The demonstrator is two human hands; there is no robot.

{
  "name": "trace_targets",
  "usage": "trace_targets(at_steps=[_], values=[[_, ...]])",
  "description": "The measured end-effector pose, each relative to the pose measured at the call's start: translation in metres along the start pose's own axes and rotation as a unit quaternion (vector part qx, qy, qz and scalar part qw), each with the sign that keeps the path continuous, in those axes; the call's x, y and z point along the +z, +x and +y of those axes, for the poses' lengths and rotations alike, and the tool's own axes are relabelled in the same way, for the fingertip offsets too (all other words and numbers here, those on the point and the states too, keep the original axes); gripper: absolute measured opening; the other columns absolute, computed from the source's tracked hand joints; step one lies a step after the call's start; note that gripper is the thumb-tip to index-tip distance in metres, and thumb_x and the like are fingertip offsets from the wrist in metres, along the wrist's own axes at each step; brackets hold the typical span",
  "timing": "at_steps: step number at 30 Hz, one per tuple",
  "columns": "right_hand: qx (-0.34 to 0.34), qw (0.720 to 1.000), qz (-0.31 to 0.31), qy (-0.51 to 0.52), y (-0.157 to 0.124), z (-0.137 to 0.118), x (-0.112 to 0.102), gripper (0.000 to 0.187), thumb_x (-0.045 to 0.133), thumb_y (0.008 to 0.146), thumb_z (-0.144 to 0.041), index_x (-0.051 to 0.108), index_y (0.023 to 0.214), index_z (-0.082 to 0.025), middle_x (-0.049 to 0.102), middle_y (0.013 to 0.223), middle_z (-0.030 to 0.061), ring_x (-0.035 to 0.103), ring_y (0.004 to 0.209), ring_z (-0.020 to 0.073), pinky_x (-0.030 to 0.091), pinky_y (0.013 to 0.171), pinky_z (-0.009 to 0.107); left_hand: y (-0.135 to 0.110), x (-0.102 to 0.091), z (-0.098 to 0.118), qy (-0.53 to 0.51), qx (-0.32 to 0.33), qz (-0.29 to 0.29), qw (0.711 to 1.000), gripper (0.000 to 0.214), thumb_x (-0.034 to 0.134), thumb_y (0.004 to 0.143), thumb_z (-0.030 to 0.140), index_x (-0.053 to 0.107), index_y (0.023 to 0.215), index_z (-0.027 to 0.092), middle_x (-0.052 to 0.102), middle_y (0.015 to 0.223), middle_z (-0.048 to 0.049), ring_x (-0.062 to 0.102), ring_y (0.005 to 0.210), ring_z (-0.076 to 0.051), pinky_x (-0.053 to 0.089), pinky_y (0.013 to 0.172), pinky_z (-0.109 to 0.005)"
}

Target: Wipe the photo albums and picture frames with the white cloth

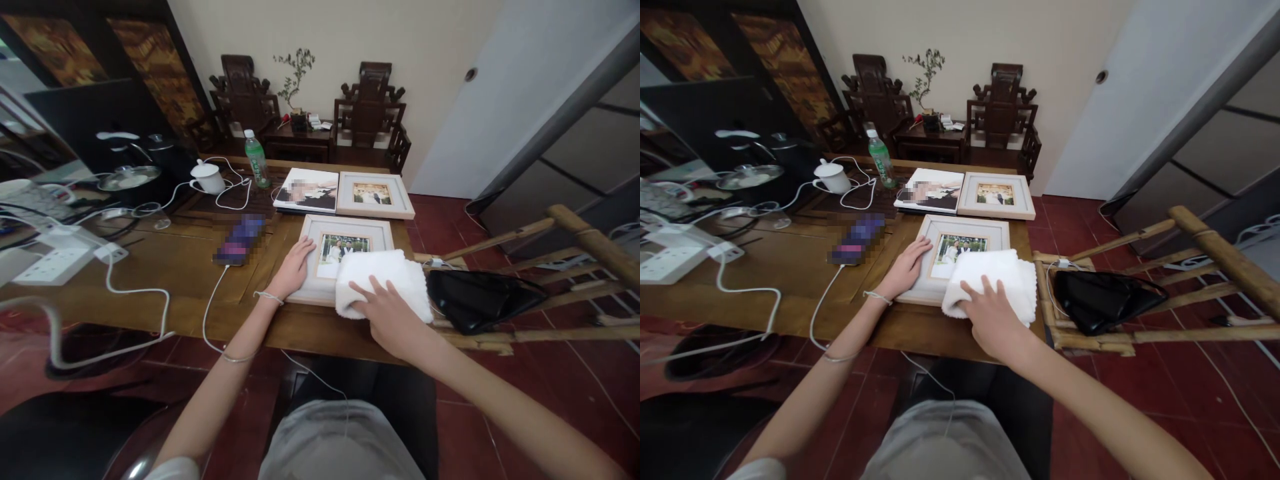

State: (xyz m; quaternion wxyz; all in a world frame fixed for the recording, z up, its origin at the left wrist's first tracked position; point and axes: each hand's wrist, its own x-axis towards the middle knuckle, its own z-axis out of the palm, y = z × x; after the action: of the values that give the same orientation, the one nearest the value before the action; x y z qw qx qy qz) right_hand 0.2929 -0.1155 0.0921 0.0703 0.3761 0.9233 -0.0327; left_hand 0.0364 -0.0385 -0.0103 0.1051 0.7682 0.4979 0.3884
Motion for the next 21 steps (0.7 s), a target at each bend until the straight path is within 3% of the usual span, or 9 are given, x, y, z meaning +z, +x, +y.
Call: trace_targets(at_steps=[4, 8, 12, 15, 18, 21], values=[[0.001, 0.999, 0.031, 0.008, 0.011, 0.006, 0.01, 0.062, 0.043, 0.071, 0.001, 0.056, 0.128, -0.021, 0.037, 0.149, 0.0059, 0.026, 0.136, 0.0403, 0.027, 0.104, 0.063, 0.0, 0.0, 0.0, 0.005, -0.003, 0.0, 1.0, 0.04, 0.035, 0.087, 0.008, 0.056, 0.121, 0.012, 0.053, 0.134, -0.0142, 0.036, 0.135, -0.024, 0.03, 0.113, -0.051], [0.042, 0.995, 0.088, -0.017, 0.052, 0.04, 0.024, 0.062, 0.045, 0.07, 0.0, 0.056, 0.128, -0.019, 0.037, 0.148, 0.008, 0.022, 0.138, 0.038, 0.02, 0.107, 0.063, 0.0, -0.001, 0.001, 0.002, -0.003, -0.001, 1.0, 0.04, 0.036, 0.087, 0.009, 0.055, 0.122, 0.014, 0.053, 0.135, -0.0123, 0.036, 0.136, -0.023, 0.03, 0.113, -0.051], [0.087, 0.983, 0.155, -0.05, 0.097, 0.078, 0.023, 0.061, 0.042, 0.073, 0.0, 0.053, 0.13, -0.018, 0.031, 0.151, 0.0074, 0.02, 0.139, 0.0366, 0.02, 0.108, 0.061, 0.0, -0.003, 0.001, 0.005, 0.0, -0.006, 1.0, 0.039, 0.035, 0.088, 0.01, 0.056, 0.122, 0.013, 0.053, 0.134, -0.014, 0.036, 0.136, -0.024, 0.03, 0.113, -0.051], [0.108, 0.98, 0.155, -0.07, 0.117, 0.092, 0.02, 0.06, 0.042, 0.075, 0.0, 0.051, 0.132, -0.016, 0.03, 0.152, 0.0088, 0.02, 0.137, 0.0397, 0.02, 0.106, 0.063, 0.0, -0.004, 0.001, 0.009, 0.003, -0.008, 1.0, 0.039, 0.035, 0.088, 0.01, 0.056, 0.121, 0.011, 0.052, 0.134, -0.0155, 0.036, 0.136, -0.024, 0.031, 0.113, -0.05], [0.094, 0.984, 0.127, -0.083, 0.116, 0.087, 0.021, 0.057, 0.043, 0.075, -0.001, 0.054, 0.129, -0.015, 0.031, 0.151, 0.0099, 0.021, 0.136, 0.0421, 0.019, 0.104, 0.065, 0.0, -0.003, 0.001, 0.005, 0.002, -0.007, 1.0, 0.04, 0.035, 0.088, 0.01, 0.055, 0.122, 0.013, 0.052, 0.135, -0.0141, 0.036, 0.136, -0.024, 0.03, 0.113, -0.051], [0.061, 0.992, 0.087, -0.075, 0.093, 0.067, 0.02, 0.056, 0.043, 0.075, -0.002, 0.056, 0.127, -0.015, 0.034, 0.149, 0.0112, 0.023, 0.135, 0.0421, 0.02, 0.104, 0.065, 0.0, -0.002, 0.001, 0.001, -0.001, -0.003, 1.0, 0.039, 0.035, 0.088, 0.01, 0.055, 0.122, 0.012, 0.052, 0.134, -0.0153, 0.036, 0.136, -0.024, 0.03, 0.113, -0.051]])
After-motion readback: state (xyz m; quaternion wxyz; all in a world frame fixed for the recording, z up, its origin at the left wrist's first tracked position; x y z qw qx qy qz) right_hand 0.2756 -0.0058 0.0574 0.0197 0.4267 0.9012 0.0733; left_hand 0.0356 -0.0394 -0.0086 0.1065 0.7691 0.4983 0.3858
